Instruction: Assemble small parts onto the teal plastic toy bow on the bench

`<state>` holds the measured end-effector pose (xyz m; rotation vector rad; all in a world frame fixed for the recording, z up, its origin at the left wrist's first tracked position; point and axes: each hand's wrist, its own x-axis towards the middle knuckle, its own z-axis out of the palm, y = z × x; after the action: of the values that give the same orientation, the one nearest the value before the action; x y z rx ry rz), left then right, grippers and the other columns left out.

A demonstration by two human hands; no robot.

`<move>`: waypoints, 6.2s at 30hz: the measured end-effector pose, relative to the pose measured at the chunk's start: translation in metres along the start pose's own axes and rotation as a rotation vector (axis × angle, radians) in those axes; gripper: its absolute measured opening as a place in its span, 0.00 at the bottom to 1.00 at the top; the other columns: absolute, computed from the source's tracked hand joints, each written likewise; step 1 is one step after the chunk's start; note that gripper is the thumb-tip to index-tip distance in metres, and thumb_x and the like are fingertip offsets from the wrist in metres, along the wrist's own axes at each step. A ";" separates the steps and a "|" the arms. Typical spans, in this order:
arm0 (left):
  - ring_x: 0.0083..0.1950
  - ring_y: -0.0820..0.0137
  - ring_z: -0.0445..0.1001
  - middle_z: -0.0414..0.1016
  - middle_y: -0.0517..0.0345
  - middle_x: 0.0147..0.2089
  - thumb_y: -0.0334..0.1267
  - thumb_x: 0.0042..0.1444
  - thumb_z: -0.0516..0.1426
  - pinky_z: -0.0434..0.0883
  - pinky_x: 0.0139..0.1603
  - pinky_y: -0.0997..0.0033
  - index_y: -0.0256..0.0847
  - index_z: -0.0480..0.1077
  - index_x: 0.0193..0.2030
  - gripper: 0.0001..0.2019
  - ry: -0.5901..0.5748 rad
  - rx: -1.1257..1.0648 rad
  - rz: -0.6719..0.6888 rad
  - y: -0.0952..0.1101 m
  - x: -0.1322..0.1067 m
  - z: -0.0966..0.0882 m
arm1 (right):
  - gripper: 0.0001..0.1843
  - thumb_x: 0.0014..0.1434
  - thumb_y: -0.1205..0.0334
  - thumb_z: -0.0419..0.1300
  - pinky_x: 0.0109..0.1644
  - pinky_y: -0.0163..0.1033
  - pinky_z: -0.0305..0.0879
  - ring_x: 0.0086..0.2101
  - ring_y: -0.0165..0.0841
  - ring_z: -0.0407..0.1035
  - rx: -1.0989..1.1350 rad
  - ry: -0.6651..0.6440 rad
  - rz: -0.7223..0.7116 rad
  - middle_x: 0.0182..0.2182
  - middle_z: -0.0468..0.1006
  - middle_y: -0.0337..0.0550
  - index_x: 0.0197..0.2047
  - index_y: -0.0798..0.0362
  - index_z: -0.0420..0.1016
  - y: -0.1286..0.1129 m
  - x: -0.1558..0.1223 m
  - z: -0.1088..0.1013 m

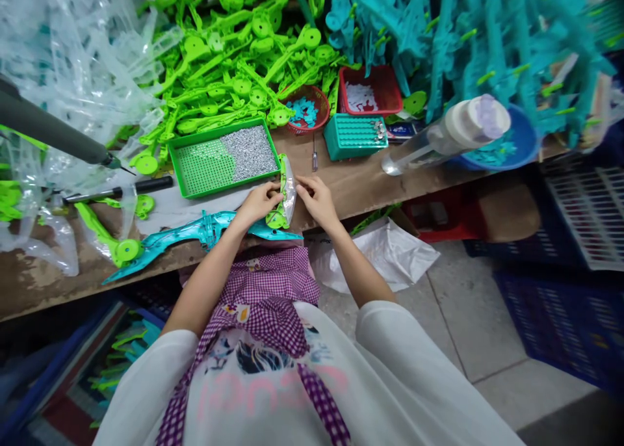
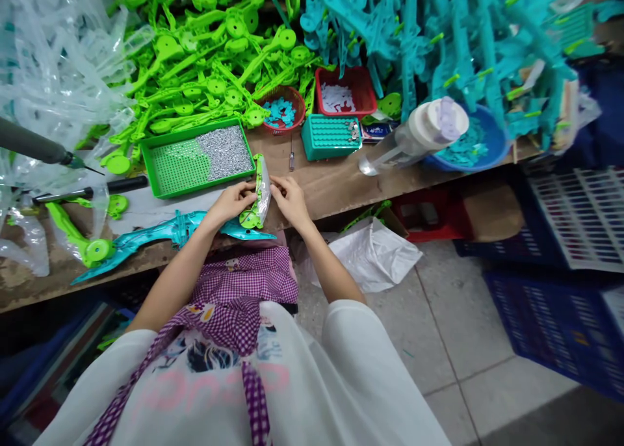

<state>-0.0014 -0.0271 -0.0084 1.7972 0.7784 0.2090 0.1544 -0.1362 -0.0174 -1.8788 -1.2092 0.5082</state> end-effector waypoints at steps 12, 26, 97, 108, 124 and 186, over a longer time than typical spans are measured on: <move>0.57 0.61 0.70 0.73 0.52 0.55 0.45 0.63 0.56 0.66 0.59 0.55 0.47 0.70 0.56 0.16 0.243 0.485 0.270 0.018 -0.138 -0.045 | 0.20 0.65 0.50 0.52 0.54 0.50 0.70 0.46 0.39 0.72 -0.025 0.088 -0.063 0.44 0.77 0.49 0.53 0.47 0.77 -0.038 -0.014 -0.019; 0.53 0.62 0.75 0.80 0.55 0.48 0.40 0.63 0.58 0.57 0.59 0.52 0.48 0.77 0.41 0.06 0.578 0.666 0.123 -0.029 -0.198 -0.044 | 0.16 0.67 0.50 0.52 0.50 0.44 0.73 0.44 0.32 0.74 0.460 0.182 -0.302 0.43 0.77 0.38 0.49 0.44 0.77 -0.186 0.011 0.022; 0.65 0.63 0.65 0.68 0.50 0.62 0.23 0.61 0.46 0.66 0.64 0.52 0.47 0.71 0.56 0.23 0.219 0.467 0.297 -0.041 -0.192 -0.094 | 0.15 0.68 0.59 0.50 0.45 0.38 0.71 0.38 0.34 0.76 -0.067 -0.361 -0.448 0.39 0.81 0.48 0.48 0.56 0.75 -0.129 -0.101 0.103; 0.51 0.64 0.76 0.79 0.50 0.47 0.36 0.63 0.55 0.71 0.55 0.57 0.42 0.75 0.43 0.08 0.490 0.460 0.268 -0.049 -0.176 -0.088 | 0.14 0.68 0.58 0.51 0.49 0.41 0.70 0.42 0.34 0.75 0.005 -0.359 -0.384 0.43 0.81 0.48 0.49 0.53 0.74 -0.127 -0.087 0.088; 0.46 0.61 0.77 0.79 0.48 0.44 0.38 0.63 0.56 0.68 0.49 0.57 0.45 0.77 0.44 0.09 0.553 0.702 0.281 -0.057 -0.189 -0.056 | 0.16 0.54 0.77 0.56 0.36 0.34 0.60 0.33 0.29 0.67 -0.331 -1.268 -0.682 0.36 0.79 0.43 0.43 0.56 0.79 -0.198 0.073 0.125; 0.36 0.69 0.78 0.79 0.60 0.32 0.40 0.57 0.61 0.72 0.42 0.69 0.42 0.69 0.30 0.08 0.934 0.182 0.059 -0.057 -0.149 -0.039 | 0.13 0.66 0.59 0.53 0.45 0.38 0.61 0.40 0.36 0.72 -0.153 -0.389 -0.327 0.39 0.79 0.48 0.46 0.55 0.75 -0.121 -0.016 0.091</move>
<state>-0.1582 -0.0758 -0.0111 1.8647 1.4182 1.0944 0.0163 -0.0879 0.0268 -1.7026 -1.8187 0.6310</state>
